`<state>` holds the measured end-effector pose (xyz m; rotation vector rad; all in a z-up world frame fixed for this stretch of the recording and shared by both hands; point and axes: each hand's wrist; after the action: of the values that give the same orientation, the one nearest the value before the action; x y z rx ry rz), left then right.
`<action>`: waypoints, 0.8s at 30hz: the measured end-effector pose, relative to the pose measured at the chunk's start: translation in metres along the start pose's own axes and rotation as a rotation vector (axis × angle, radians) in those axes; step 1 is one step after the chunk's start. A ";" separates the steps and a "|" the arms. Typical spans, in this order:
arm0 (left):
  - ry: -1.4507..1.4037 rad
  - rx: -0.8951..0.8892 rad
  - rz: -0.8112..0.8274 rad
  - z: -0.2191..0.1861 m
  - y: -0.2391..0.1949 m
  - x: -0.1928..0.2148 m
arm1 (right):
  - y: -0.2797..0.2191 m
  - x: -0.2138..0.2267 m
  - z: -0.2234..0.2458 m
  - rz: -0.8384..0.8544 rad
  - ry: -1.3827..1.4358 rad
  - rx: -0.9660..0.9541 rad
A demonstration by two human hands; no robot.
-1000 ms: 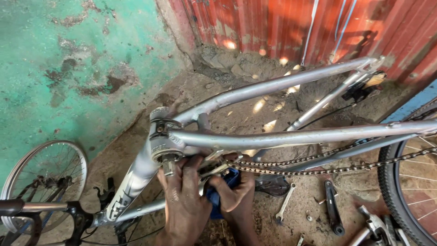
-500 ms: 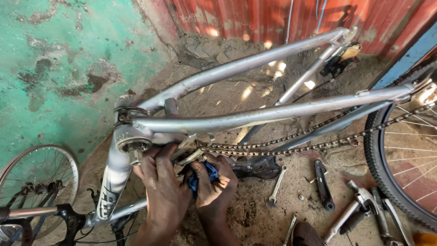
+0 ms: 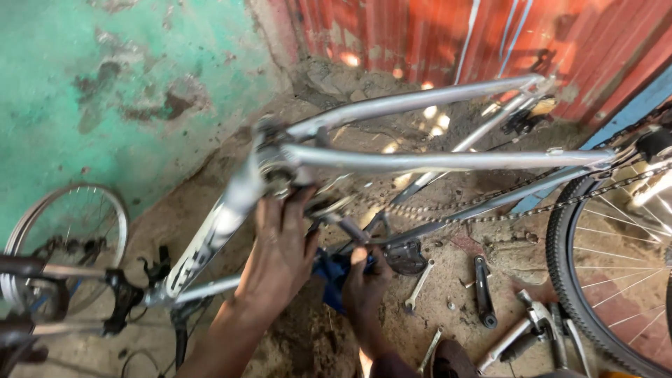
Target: Cleaning a bicycle frame and components using a cloth, screwdriver, and cleaning solution
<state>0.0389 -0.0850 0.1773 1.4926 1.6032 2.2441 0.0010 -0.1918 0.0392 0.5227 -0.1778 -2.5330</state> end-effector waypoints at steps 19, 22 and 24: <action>-0.212 0.113 0.882 0.038 -0.140 -0.015 | 0.019 -0.004 0.133 1.403 -1.281 0.145; -0.337 0.137 0.839 0.046 -0.123 0.013 | 0.032 -0.016 0.147 1.427 -1.420 0.095; -0.408 0.139 0.798 0.053 -0.109 0.016 | 0.043 -0.021 0.151 1.507 -1.373 0.064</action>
<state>0.0138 0.0134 0.1089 2.7818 1.1748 1.8742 -0.0224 -0.2135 0.1943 -1.0556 -0.7545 -0.9642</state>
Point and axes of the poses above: each hand's wrist, its own y-axis towards the middle knuckle, its own x-axis out of the back of the hand, z = x × y, and after that the axes turned 11 degrees about -z, right-handed
